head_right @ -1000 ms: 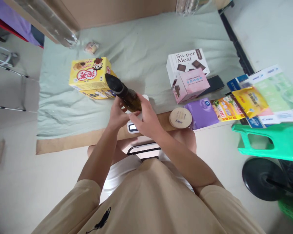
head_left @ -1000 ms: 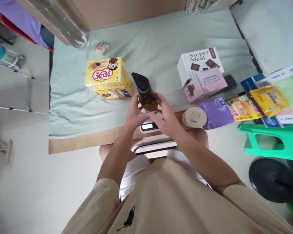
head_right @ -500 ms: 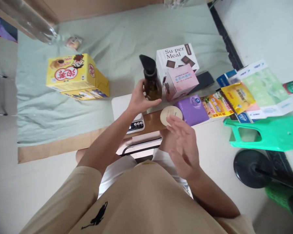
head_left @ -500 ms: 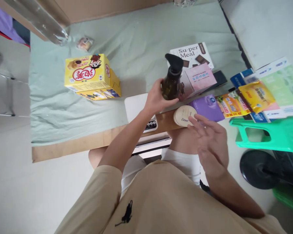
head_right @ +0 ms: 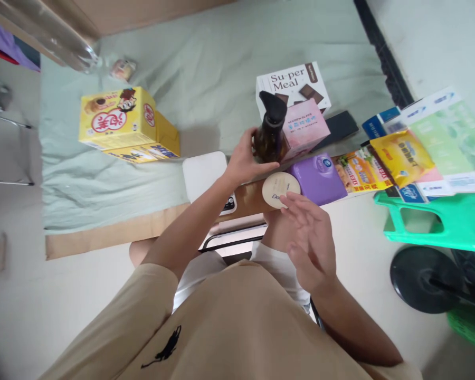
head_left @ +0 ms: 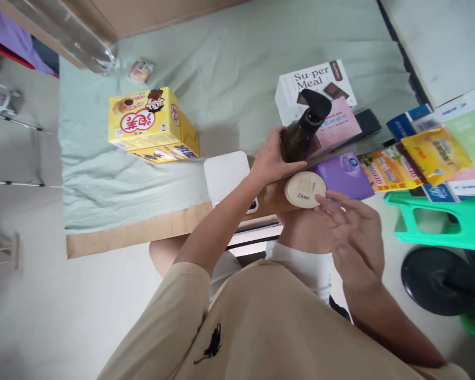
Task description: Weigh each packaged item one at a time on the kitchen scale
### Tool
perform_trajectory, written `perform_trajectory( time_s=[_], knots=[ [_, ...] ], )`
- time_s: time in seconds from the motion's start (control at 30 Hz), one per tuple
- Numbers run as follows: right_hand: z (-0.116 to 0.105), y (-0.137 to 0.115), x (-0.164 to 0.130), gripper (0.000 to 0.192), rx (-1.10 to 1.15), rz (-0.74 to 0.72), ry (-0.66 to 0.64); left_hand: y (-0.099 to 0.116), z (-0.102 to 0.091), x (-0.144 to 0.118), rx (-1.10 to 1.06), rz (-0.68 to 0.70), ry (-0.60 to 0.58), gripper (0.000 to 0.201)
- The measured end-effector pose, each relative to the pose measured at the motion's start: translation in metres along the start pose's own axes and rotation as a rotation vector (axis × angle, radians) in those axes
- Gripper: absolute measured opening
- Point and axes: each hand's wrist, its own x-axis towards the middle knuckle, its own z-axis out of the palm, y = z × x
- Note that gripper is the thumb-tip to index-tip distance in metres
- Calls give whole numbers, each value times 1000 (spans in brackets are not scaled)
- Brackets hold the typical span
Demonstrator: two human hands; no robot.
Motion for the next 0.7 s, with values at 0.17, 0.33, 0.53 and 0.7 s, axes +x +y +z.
perform_trajectory(
  time_s=[0.17, 0.33, 0.53, 0.7],
  knots=[
    [14, 2, 2, 45, -21, 5, -30, 5, -17, -27, -36, -20, 23, 112],
    [62, 22, 14, 44, -50, 31, -170, 14, -108, -103, -57, 172, 427, 66],
    [178, 53, 66, 54, -188, 27, -461, -18, -269, -157, 117, -23, 1149, 49],
    [253, 75, 133, 71, -341, -97, -449, -59, -327, -146, 100, -271, 847, 75]
  ],
)
